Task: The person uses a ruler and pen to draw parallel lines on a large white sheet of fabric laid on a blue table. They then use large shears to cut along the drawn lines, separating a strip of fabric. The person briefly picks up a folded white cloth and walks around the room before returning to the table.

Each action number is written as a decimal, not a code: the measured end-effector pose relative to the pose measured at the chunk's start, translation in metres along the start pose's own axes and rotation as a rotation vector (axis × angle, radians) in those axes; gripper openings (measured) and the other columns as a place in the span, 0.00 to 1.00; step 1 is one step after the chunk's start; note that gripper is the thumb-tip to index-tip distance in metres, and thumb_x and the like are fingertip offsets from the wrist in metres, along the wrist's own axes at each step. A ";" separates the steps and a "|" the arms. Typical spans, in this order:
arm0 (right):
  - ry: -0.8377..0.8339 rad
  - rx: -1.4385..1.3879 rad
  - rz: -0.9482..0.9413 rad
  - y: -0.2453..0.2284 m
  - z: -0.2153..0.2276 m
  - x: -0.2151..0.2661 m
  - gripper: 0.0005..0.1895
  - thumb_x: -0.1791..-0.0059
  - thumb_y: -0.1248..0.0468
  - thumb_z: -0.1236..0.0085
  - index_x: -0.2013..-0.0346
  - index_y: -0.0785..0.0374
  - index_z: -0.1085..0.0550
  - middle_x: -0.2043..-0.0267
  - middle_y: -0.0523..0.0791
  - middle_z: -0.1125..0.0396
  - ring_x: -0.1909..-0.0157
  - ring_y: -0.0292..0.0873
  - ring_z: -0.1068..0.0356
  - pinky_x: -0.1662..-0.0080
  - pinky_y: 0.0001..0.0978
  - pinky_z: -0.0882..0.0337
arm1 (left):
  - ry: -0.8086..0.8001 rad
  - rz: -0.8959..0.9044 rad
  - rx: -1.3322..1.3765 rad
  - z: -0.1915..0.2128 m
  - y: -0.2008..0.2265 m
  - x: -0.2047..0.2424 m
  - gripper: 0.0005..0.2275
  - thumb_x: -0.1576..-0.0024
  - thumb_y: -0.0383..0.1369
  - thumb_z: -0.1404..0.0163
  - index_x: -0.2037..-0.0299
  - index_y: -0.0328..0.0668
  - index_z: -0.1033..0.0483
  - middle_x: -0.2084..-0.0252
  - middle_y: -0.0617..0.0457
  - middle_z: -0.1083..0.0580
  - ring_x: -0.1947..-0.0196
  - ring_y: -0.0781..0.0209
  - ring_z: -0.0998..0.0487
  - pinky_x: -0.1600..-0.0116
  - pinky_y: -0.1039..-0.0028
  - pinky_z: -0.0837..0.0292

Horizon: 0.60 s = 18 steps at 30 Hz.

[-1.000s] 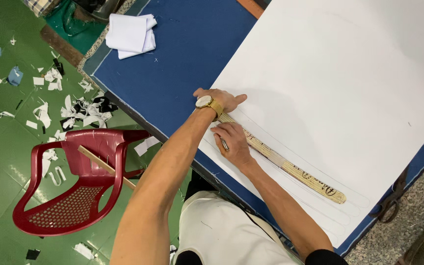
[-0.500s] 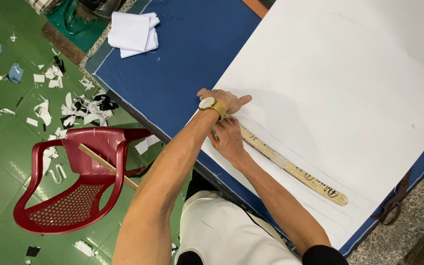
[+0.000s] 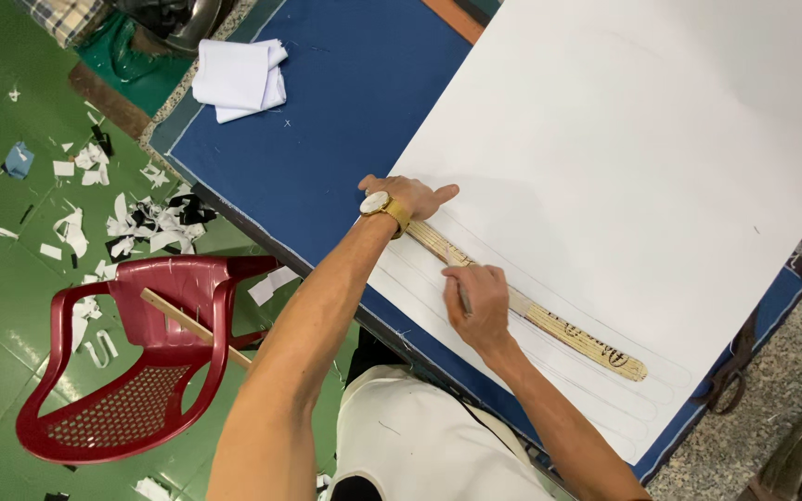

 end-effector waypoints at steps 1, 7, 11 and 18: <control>0.004 0.003 -0.003 0.010 0.008 0.008 0.07 0.48 0.60 0.51 0.60 0.46 0.24 0.71 0.36 0.32 0.63 0.39 0.27 0.49 0.34 0.34 | 0.001 -0.005 -0.004 -0.006 -0.001 -0.008 0.46 0.46 0.67 0.89 0.38 0.46 0.28 0.36 0.49 0.28 0.32 0.48 0.33 0.33 0.50 0.52; -0.019 0.150 -0.178 0.061 0.032 0.046 0.17 0.46 0.55 0.45 0.43 0.50 0.27 0.46 0.43 0.32 0.36 0.46 0.36 0.35 0.45 0.42 | 0.245 -0.030 -0.090 -0.055 -0.013 -0.029 0.41 0.41 0.68 0.80 0.54 0.45 0.18 0.53 0.46 0.19 0.42 0.45 0.23 0.43 0.54 0.47; -0.002 0.159 -0.178 0.075 0.028 0.057 0.17 0.48 0.56 0.41 0.44 0.48 0.26 0.47 0.41 0.30 0.40 0.45 0.33 0.37 0.43 0.38 | 0.818 -0.096 0.139 -0.109 -0.040 -0.030 0.24 0.36 0.51 0.60 0.43 0.38 0.30 0.41 0.39 0.26 0.32 0.41 0.35 0.31 0.44 0.55; 0.024 0.198 -0.140 0.083 0.019 0.062 0.15 0.49 0.56 0.39 0.47 0.46 0.24 0.52 0.38 0.28 0.45 0.43 0.31 0.40 0.42 0.36 | 1.027 -0.158 0.458 -0.129 -0.050 -0.004 0.25 0.37 0.44 0.49 0.37 0.34 0.37 0.33 0.38 0.33 0.29 0.34 0.43 0.28 0.41 0.60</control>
Point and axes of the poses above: each hand's wrist, its own x-axis away from the middle knuckle, its own z-axis out of the back of the hand, y = z × x, the point moved 3 cm from there along -x, towards the middle knuckle
